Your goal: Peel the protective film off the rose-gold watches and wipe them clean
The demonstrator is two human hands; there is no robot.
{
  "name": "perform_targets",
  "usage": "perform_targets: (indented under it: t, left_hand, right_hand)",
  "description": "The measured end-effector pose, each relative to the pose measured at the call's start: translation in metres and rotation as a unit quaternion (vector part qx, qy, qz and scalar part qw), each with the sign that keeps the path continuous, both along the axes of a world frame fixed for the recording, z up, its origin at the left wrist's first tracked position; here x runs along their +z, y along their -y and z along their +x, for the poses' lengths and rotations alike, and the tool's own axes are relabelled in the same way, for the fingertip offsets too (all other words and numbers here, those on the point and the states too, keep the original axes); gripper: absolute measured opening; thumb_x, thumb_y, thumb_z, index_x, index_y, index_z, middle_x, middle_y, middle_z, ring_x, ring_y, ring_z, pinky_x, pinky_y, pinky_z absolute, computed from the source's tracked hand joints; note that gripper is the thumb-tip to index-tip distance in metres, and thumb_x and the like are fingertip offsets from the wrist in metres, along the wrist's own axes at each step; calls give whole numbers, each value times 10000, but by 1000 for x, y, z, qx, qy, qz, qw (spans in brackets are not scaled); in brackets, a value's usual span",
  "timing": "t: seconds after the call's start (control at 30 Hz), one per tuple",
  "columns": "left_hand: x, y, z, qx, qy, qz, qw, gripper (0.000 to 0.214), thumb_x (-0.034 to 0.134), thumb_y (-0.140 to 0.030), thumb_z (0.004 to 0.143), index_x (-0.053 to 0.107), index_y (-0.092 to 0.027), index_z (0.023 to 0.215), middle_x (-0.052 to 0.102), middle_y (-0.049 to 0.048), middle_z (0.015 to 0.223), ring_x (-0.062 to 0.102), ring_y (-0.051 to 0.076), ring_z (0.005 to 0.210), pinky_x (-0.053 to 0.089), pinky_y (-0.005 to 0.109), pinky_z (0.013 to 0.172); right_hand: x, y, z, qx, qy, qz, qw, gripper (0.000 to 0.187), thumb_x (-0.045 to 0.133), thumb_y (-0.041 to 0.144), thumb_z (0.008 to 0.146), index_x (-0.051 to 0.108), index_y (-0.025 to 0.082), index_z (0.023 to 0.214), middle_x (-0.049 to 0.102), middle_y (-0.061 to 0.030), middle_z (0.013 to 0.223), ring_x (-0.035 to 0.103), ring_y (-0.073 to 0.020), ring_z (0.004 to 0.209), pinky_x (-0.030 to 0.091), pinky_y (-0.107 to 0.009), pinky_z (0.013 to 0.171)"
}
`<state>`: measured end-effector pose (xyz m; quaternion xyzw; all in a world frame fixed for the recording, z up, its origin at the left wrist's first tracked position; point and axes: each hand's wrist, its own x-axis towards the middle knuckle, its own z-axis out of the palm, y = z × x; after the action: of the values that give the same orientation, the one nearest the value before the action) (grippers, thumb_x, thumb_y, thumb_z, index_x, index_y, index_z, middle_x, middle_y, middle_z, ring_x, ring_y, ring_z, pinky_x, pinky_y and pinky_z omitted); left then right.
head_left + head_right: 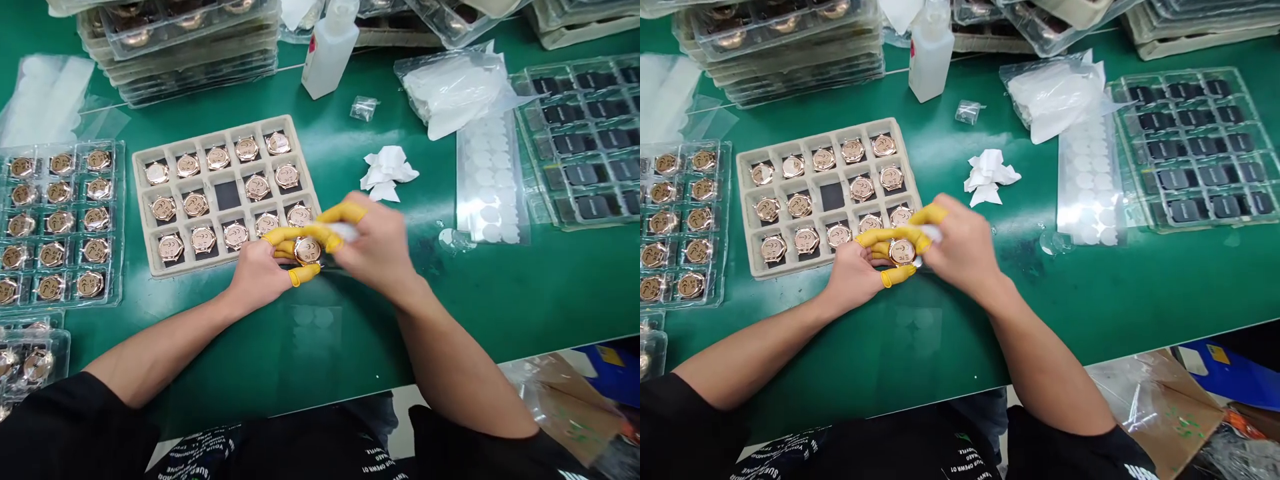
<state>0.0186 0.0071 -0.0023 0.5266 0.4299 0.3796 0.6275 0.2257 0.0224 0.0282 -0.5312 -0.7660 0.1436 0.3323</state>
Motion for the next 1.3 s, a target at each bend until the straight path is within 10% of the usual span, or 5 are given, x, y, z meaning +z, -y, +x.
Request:
perform_targets:
  t: [0.1,0.2,0.3,0.47,1.3]
  left_hand:
    - [-1,2,-1,3,-6,60,998,512,905,-232,705,744,-174,1188,841,35,955,829,184,868,709,281,855]
    - [-4,4,-1,19,-31,157,987,473,881,-233,756,740,-182,1204,841,32,996,830,183,888,705,301,909]
    - [-5,6,-2,31,-52,239,969,427,861,-241,796,738,-175,1200,836,37,1025,828,178,882,707,299,907]
    - [-5,4,-3,33,-71,302,950,427,867,-226,798,743,-176,1204,833,44,1043,821,170,869,715,300,882]
    - [-7,3,-4,10,-95,302,949,476,882,-258,765,754,-194,1218,827,47,1031,804,172,869,708,304,857]
  right_hand:
    - [3,-6,26,-91,46,13,995,246,719,440,950,725,245,1100,675,-122,1056,616,-308,1024,488,-461,872]
    - [14,-4,49,-5,27,-60,998,385,721,428,928,679,257,1269,692,-133,1231,613,-349,1162,476,-531,985]
    - [24,2,48,113,4,-146,983,354,716,402,926,689,276,1256,761,-71,1179,664,-322,1129,469,-519,1000]
    - [31,5,30,123,-4,-170,978,173,652,270,935,739,248,1083,800,-14,926,715,-228,889,477,-405,886]
    - [24,6,15,96,-59,-187,976,145,633,273,913,731,221,1007,761,-49,863,697,-207,796,527,-335,708]
